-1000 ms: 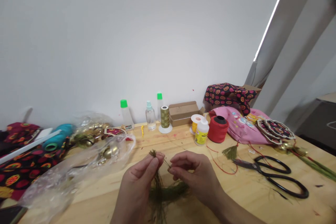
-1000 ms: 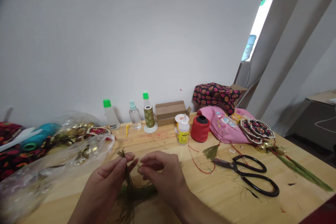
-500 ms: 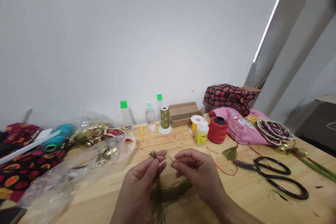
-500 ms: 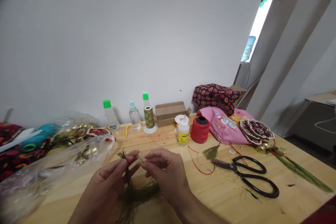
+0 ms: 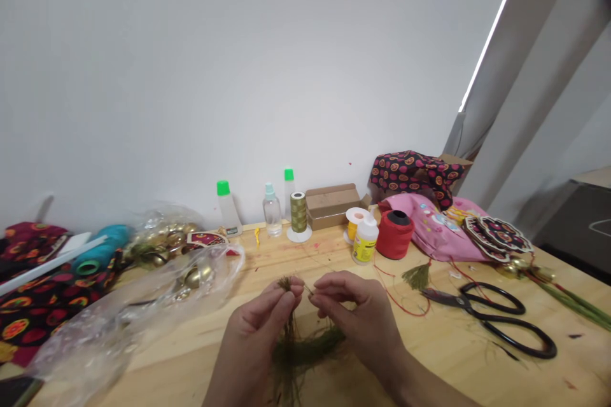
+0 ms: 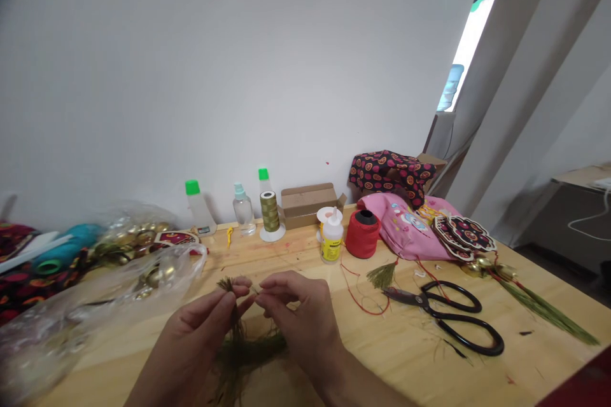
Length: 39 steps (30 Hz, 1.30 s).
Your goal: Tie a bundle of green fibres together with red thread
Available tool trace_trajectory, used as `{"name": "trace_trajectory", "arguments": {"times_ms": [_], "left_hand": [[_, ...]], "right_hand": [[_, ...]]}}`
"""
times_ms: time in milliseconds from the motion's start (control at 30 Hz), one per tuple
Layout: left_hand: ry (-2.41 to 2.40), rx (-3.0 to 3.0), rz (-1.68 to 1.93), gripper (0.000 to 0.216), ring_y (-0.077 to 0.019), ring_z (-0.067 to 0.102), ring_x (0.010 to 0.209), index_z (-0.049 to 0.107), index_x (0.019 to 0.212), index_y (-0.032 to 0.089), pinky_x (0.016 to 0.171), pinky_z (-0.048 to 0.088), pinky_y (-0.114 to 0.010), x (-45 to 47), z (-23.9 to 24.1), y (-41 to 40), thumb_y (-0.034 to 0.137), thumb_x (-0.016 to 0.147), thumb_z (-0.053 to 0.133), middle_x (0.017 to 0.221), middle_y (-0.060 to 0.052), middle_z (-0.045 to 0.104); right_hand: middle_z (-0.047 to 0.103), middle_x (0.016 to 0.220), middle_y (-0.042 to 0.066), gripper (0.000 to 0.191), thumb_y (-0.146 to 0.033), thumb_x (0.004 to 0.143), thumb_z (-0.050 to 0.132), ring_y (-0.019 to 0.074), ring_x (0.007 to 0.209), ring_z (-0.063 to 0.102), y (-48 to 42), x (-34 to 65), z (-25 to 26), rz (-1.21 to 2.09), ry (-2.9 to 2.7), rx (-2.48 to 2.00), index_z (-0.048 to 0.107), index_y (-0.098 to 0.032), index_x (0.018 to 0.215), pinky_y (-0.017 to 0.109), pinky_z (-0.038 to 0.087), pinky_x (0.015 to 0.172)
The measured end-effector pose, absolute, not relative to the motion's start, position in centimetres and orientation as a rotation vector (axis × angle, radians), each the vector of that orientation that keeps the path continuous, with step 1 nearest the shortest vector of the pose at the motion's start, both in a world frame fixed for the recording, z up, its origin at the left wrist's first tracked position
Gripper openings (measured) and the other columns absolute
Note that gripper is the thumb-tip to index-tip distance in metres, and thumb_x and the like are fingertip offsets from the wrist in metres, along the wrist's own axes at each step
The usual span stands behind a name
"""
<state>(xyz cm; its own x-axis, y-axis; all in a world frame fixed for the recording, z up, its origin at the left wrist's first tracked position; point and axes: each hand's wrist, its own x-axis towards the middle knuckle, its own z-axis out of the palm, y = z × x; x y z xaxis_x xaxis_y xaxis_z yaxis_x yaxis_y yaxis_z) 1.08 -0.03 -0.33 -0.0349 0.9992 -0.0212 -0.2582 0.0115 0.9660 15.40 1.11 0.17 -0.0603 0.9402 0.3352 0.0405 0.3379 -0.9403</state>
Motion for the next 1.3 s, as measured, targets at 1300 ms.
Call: {"name": "trace_trajectory", "arguments": {"times_ms": [1300], "left_hand": [[1.079, 0.578, 1.507, 0.021, -0.0133, 0.059, 0.080, 0.069, 0.068, 0.015, 0.076, 0.046, -0.020, 1.14, 0.49, 0.46, 0.030, 0.052, 0.073, 0.081, -0.001, 0.069]], "right_hand": [[0.061, 0.054, -0.002, 0.009, -0.016, 0.059, 0.068, 0.0085, 0.044, 0.056, 1.25, 15.18, 0.36, 1.161, -1.218, -0.978, 0.062, -0.015, 0.066, 0.017, 0.046, 0.044]]}}
